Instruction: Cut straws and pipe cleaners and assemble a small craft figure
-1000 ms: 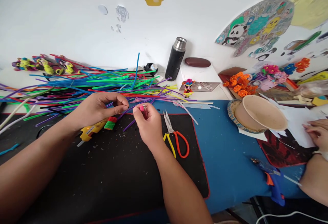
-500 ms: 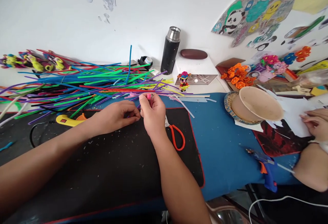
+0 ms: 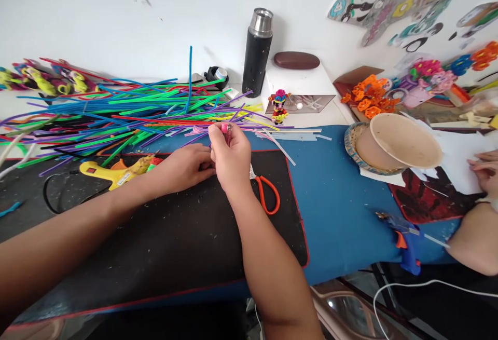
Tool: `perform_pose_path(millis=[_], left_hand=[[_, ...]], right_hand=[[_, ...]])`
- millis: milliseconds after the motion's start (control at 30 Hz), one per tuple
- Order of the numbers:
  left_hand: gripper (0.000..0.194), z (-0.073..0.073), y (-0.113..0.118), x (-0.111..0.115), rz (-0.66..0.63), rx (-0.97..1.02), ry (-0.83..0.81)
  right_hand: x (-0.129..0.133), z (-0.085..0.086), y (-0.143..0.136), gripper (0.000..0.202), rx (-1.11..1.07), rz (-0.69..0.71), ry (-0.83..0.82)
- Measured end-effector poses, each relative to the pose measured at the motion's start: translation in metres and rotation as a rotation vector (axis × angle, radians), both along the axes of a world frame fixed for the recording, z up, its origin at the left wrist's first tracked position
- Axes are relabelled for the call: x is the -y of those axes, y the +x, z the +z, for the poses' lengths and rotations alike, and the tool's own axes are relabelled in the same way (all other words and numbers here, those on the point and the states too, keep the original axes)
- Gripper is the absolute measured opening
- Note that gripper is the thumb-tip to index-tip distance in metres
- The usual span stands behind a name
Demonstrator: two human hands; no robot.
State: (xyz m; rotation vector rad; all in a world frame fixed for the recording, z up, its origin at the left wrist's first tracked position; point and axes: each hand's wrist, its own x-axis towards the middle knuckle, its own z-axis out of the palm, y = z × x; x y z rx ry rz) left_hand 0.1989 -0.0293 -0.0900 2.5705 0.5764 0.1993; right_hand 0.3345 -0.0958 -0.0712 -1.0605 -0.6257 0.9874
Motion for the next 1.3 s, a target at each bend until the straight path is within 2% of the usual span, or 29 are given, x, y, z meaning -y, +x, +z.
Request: perform_pose_path(millis=[367, 533, 1033, 1300], left_hand=[[0.018, -0.01, 0.002, 0.003, -0.031, -0.028, 0.117], [0.017, -0.011, 0.0, 0.002, -0.033, -0.017, 0.121], [0.024, -0.009, -0.003, 0.0, -0.06, 0.026, 0.14], [0.029, 0.001, -0.016, -0.008, 0.007, 0.012, 0.112]], right_hand=[[-0.001, -0.003, -0.002, 0.037, -0.014, 0.029, -0.008], [-0.001, -0.006, -0.002, 0.04, -0.018, 0.031, 0.013], [-0.001, -0.007, -0.003, 0.042, -0.023, 0.039, 0.011], [-0.002, -0.005, 0.0, 0.036, -0.029, 0.02, 0.032]])
